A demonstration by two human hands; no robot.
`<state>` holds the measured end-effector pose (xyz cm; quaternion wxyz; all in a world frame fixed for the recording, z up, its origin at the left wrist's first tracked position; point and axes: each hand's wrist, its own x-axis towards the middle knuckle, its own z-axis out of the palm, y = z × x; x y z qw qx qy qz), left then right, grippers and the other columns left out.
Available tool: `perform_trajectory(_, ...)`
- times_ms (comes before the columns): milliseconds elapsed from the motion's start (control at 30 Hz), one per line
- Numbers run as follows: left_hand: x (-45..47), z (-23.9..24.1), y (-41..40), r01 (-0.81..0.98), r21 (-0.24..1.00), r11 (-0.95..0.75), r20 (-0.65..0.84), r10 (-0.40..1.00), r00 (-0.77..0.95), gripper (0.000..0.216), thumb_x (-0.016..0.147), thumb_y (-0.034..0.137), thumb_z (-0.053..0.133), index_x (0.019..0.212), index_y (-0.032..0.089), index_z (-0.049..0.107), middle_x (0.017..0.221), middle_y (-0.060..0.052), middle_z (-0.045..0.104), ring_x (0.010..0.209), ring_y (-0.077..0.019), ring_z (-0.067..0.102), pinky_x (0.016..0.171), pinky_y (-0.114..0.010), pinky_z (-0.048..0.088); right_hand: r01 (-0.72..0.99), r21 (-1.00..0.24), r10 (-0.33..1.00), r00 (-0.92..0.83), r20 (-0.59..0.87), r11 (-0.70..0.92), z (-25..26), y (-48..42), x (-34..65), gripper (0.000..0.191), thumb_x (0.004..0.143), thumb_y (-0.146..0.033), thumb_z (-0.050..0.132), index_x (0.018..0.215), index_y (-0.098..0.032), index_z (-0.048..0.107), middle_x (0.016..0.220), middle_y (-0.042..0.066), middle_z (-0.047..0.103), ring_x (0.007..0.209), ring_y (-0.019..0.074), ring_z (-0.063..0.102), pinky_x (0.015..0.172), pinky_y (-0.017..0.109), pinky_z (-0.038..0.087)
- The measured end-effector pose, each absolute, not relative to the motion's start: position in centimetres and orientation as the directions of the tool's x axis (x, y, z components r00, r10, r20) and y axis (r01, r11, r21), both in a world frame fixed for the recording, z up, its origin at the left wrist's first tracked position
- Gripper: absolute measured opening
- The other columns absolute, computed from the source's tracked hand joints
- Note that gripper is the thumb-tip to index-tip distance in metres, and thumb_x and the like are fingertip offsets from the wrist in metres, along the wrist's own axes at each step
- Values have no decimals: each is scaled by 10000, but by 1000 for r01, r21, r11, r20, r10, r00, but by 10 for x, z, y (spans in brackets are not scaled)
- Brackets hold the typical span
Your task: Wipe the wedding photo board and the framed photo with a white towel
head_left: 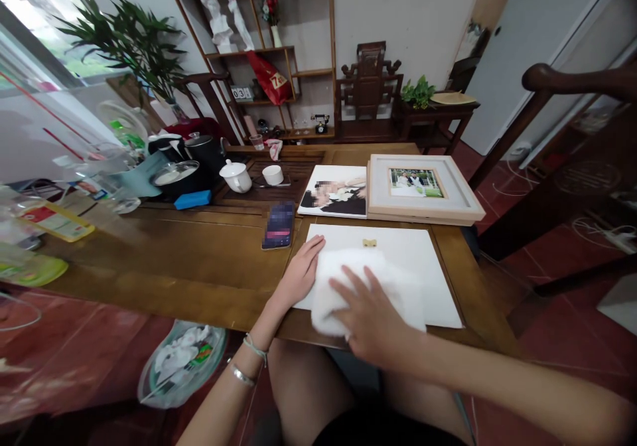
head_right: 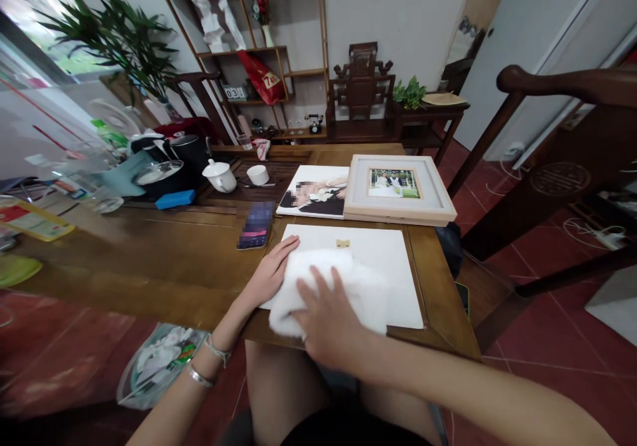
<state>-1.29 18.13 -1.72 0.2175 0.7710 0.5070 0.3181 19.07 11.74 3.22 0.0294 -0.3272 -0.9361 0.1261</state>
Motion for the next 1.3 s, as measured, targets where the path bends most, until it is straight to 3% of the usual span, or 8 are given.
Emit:
perform_trajectory(133,-13,-20,182,634,656,-410,297,912,282,421,941,202,329,1321,170,507,1426,-112,462,1357,-207,386,1152,-435,285,766,-116,770,-638,-18,632,37,173,182,431,779,-224,592,1209,-212,617,1461,139,389,1378,414,183,1064,669,111)
perform_trajectory(233,-14,-20,182,621,664,-417,305,909,284,422,936,191,330,1314,171,515,1427,-116,461,1355,-217,389,1146,-443,297,770,-63,771,-636,-20,634,35,175,175,403,802,-217,568,1200,-189,625,1467,162,371,1365,447,194,1045,691,135)
perform_trajectory(467,-15,-19,181,615,676,-406,281,913,295,428,938,198,338,1333,182,502,1448,-105,439,1365,-220,374,1146,-450,300,553,-197,563,-826,-6,810,27,92,184,246,810,-268,580,1018,-213,700,1491,135,331,1368,453,160,1054,683,53)
perform_trajectory(600,-14,-21,181,633,659,-407,297,914,277,425,940,182,321,1317,167,516,1426,-116,464,1358,-216,385,1150,-450,289,627,-263,655,-755,25,733,35,129,197,424,741,-253,627,1164,-223,628,1372,130,476,1329,378,265,1082,575,139)
perform_trajectory(733,-13,-22,182,636,644,-425,322,905,279,416,938,174,319,1291,157,538,1405,-121,481,1343,-220,402,1139,-438,311,713,-290,758,-647,80,638,46,196,191,354,844,-243,478,1171,-168,592,1114,157,589,1173,335,403,969,477,320)
perform_trajectory(900,-13,-20,182,644,635,-427,339,903,264,406,925,169,341,1262,168,569,1371,-123,505,1298,-237,446,1115,-439,343,713,-326,765,-642,53,620,58,248,155,351,915,-298,346,1160,-185,570,984,121,599,1003,307,491,853,415,392)
perform_trajectory(1100,-13,-18,181,654,626,-425,337,903,265,407,924,171,342,1262,172,567,1346,-121,521,1281,-236,461,1107,-437,352,677,-319,719,-694,24,664,64,262,142,315,899,-278,364,1080,-176,600,975,98,621,982,294,506,851,399,396)
perform_trajectory(1300,-12,-19,180,644,649,-406,312,913,262,413,936,182,328,1297,179,530,1405,-112,476,1340,-219,402,1140,-440,304,726,-289,762,-648,19,624,52,236,222,396,917,-289,360,1278,-179,484,1165,141,529,1205,336,388,983,481,321)
